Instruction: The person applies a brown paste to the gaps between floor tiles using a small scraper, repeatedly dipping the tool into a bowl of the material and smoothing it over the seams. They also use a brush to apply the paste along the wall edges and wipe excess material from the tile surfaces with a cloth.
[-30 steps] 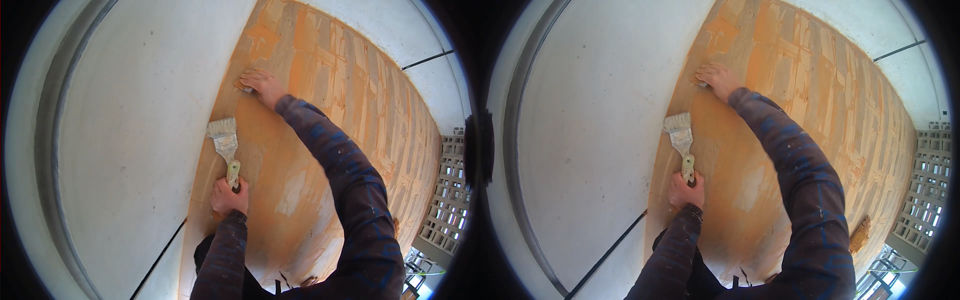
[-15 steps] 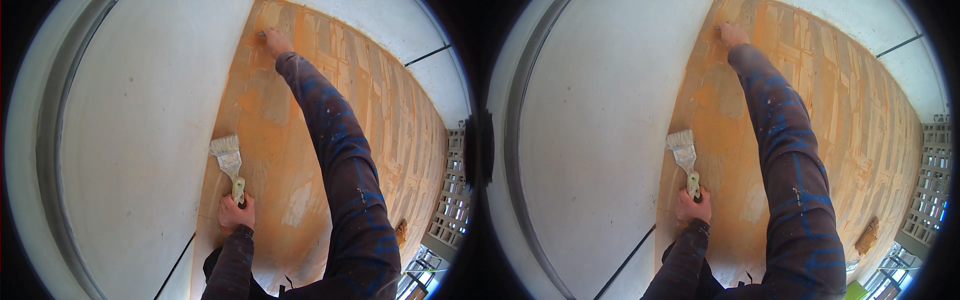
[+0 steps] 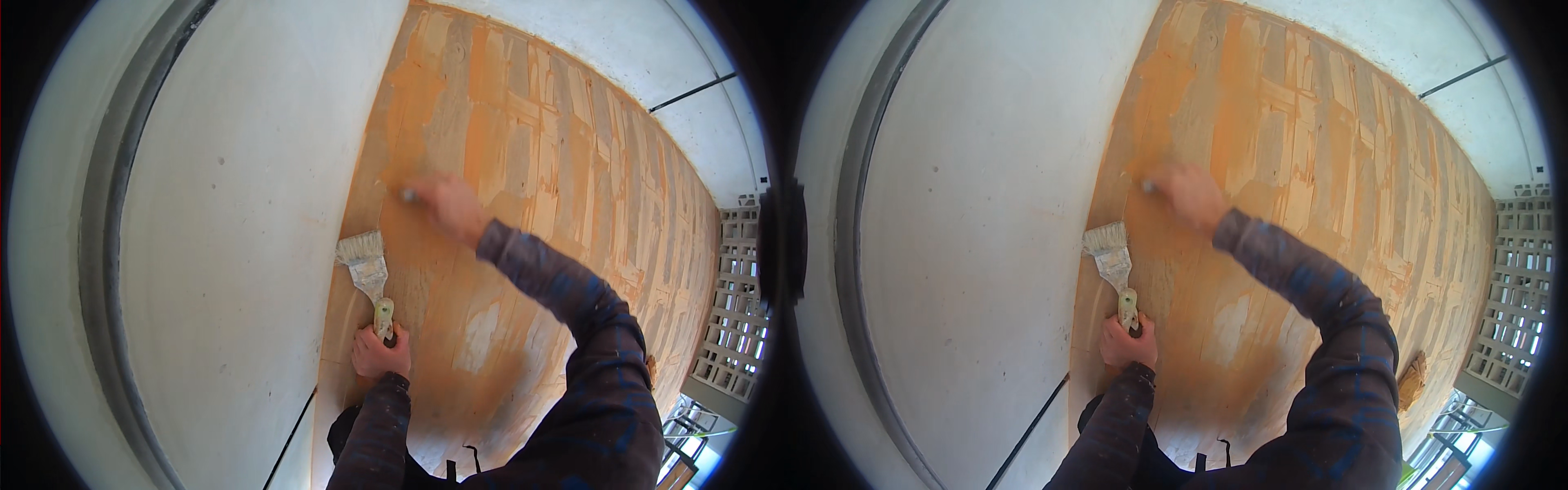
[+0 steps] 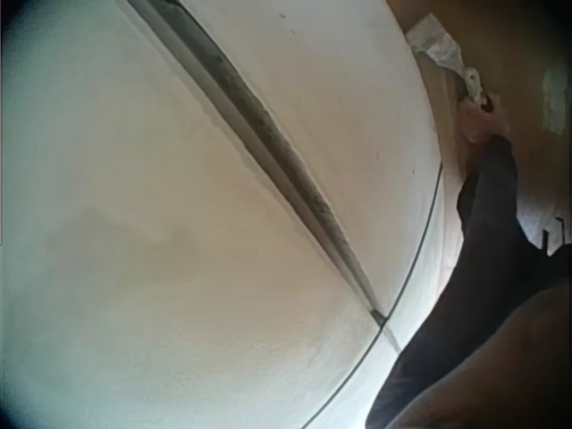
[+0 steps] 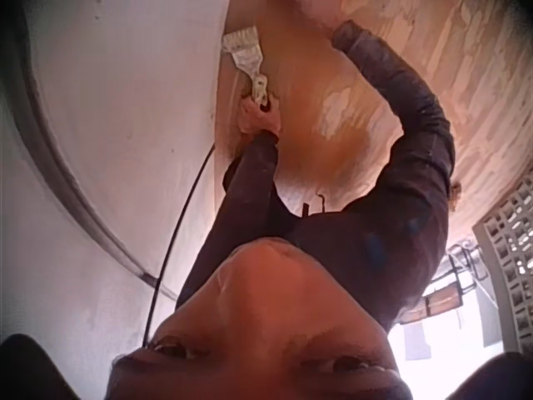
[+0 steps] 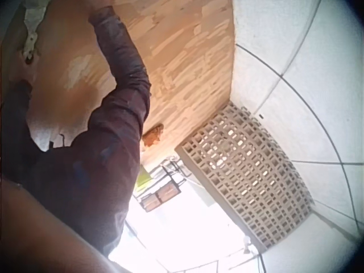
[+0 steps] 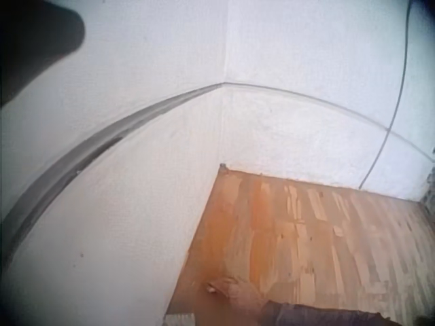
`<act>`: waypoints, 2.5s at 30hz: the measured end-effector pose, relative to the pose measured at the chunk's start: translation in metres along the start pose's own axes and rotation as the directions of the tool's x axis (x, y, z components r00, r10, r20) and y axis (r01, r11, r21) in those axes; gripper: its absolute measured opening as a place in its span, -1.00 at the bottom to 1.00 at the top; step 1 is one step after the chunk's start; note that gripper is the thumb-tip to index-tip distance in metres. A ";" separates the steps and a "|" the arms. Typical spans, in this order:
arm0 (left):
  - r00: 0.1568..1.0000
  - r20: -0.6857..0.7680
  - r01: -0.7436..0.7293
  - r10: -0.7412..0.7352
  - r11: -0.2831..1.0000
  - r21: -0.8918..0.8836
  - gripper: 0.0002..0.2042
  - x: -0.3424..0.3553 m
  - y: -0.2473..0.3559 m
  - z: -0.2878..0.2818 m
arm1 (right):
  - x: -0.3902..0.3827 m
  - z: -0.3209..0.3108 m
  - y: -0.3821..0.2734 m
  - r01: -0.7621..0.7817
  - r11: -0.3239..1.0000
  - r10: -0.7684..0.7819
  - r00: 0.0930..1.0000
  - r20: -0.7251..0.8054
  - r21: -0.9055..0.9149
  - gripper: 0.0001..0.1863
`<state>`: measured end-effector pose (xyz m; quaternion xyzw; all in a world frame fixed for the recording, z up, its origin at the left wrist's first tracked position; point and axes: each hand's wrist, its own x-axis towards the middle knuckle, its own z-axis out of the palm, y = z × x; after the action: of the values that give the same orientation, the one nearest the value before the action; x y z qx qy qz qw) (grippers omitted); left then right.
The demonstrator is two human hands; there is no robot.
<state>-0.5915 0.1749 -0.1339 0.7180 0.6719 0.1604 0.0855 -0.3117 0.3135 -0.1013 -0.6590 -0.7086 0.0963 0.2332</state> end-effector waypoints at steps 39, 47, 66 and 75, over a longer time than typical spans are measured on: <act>0.998 -0.058 -0.014 0.016 0.999 0.038 -0.61 0.003 -0.015 -0.003 | 0.049 0.020 -0.019 -0.076 0.984 0.092 0.992 0.091 -0.164 -0.71; 0.999 0.006 -0.048 0.048 0.998 -0.035 -0.60 -0.003 0.003 0.002 | 0.127 0.008 0.088 -0.227 0.968 0.189 0.942 -0.277 -0.111 -0.74; 1.000 -0.019 -0.007 0.008 1.000 0.002 -0.61 0.005 -0.007 -0.008 | -0.002 0.011 0.016 0.222 0.973 -0.227 0.969 0.095 0.058 -0.39; 0.998 -0.059 -0.029 0.029 1.000 0.008 -0.62 0.001 -0.003 0.000 | 0.002 0.028 0.013 0.257 0.966 -0.256 0.966 0.021 -0.025 -0.46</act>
<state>-0.5944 0.1765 -0.1351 0.7229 0.6643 0.1804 0.0604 -0.3134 0.3215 -0.1314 -0.5639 -0.7913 0.0616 0.2283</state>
